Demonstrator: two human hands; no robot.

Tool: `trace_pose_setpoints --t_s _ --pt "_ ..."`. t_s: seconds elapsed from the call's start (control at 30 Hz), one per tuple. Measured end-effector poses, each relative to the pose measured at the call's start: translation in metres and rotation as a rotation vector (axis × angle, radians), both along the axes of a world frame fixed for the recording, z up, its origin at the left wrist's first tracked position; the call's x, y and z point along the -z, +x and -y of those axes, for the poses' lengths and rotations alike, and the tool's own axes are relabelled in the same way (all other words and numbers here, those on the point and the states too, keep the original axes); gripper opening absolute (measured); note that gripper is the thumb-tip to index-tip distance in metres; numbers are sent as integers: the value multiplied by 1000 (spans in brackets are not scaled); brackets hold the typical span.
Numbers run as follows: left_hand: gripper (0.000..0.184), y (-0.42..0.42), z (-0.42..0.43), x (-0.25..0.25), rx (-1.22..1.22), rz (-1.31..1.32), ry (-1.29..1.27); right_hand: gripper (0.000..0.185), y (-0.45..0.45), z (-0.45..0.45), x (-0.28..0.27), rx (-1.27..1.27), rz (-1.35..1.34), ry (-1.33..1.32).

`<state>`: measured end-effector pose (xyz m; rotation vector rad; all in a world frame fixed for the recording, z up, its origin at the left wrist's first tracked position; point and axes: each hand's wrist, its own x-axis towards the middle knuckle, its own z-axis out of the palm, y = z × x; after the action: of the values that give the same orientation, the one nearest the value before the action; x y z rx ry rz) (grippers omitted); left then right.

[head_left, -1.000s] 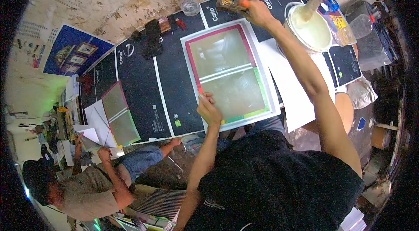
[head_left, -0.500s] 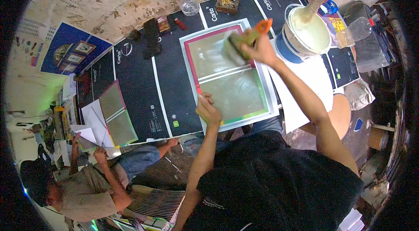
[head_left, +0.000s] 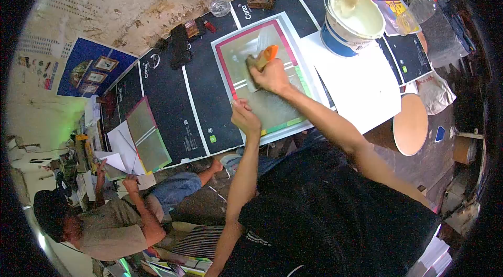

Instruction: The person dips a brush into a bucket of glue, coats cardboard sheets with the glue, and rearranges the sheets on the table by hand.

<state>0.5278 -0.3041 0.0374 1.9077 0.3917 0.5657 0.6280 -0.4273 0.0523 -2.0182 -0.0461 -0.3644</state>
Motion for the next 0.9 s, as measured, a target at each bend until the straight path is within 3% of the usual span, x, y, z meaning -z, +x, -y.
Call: trace_pose_setpoints --t_s 0.07,0.17,0.2,0.23,0.27,0.33,0.4,0.47,0.57,0.6,0.67,0.73,0.9 --pt "57 -1 0 -1 4 -12 37 24 -2 24 9 3 -97 -98" --pt "58 -3 1 -2 -22 -21 59 25 -26 113 -26 91 -226 -126" --pt "58 -4 -1 0 -37 -15 69 24 -34 133 -31 165 -117 -155" --pt "58 0 1 0 -54 -1 77 30 -37 147 -41 204 -39 -409" --pt "58 4 1 0 -54 15 51 28 -47 157 -49 283 -102 -408" --pt "59 1 -1 0 -43 29 13 26 -49 139 -60 274 104 -66" --pt "59 2 -1 11 -64 65 -62 26 -53 99 -71 153 157 43" --pt "57 2 -4 14 -71 70 -83 26 -58 50 -62 82 12 141" --pt "54 2 -2 8 -51 39 -55 27 -76 22 -35 -8 -79 -32" --pt "55 1 -2 7 -44 38 -47 27 -82 28 -22 8 -98 -115" --pt "55 2 -2 8 -50 37 -65 31 -100 73 -15 39 -194 11" --pt "55 1 -3 10 -69 32 -116 27 -124 138 -10 81 -124 -6" --pt "60 1 -2 1 -38 -31 -8 21 -157 181 -67 345 -117 -21"
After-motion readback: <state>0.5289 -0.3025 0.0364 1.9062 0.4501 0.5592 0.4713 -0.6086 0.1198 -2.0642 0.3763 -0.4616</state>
